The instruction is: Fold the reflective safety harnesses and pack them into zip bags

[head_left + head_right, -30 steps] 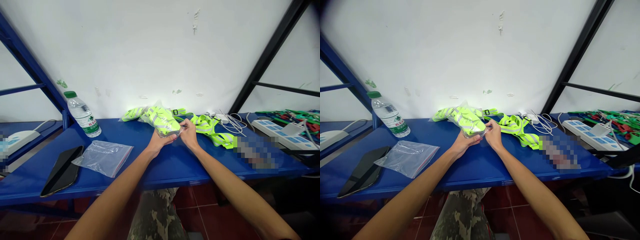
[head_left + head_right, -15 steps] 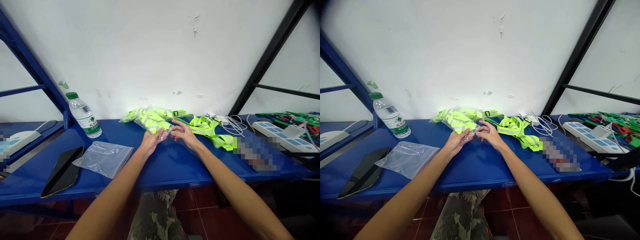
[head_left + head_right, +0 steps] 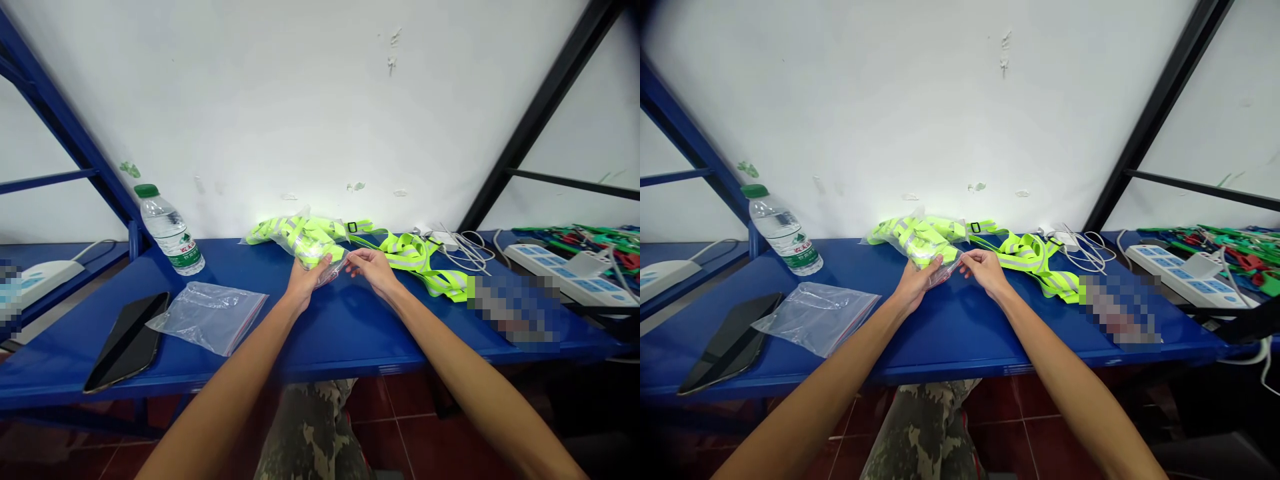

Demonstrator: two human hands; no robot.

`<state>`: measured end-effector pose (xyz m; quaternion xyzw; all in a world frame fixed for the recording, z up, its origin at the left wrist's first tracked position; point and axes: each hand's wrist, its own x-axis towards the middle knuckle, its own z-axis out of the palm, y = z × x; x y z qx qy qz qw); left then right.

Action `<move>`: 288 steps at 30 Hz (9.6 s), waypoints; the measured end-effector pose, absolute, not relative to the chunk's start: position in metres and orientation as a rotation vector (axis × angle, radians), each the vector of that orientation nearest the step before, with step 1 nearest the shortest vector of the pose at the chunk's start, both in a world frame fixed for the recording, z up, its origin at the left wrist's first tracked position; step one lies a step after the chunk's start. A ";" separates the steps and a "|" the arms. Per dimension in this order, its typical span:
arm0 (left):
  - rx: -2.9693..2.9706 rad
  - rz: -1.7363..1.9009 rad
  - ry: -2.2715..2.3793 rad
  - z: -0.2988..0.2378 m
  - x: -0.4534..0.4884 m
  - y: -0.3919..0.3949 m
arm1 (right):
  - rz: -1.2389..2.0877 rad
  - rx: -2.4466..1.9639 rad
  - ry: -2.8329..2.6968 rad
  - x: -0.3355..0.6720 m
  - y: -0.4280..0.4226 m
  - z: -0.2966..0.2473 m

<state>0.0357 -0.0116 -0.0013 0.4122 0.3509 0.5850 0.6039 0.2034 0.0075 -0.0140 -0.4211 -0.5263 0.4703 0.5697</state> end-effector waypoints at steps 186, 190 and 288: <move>1.040 1.270 0.831 -0.012 0.033 -0.008 | 1.389 -0.878 -1.482 0.187 -0.009 -0.024; 1.059 1.265 0.824 -0.012 0.034 -0.009 | 1.389 -0.900 -1.495 0.187 -0.009 -0.025; 0.843 1.203 0.762 -0.010 0.026 -0.006 | 1.002 -0.892 -1.759 0.194 -0.004 -0.019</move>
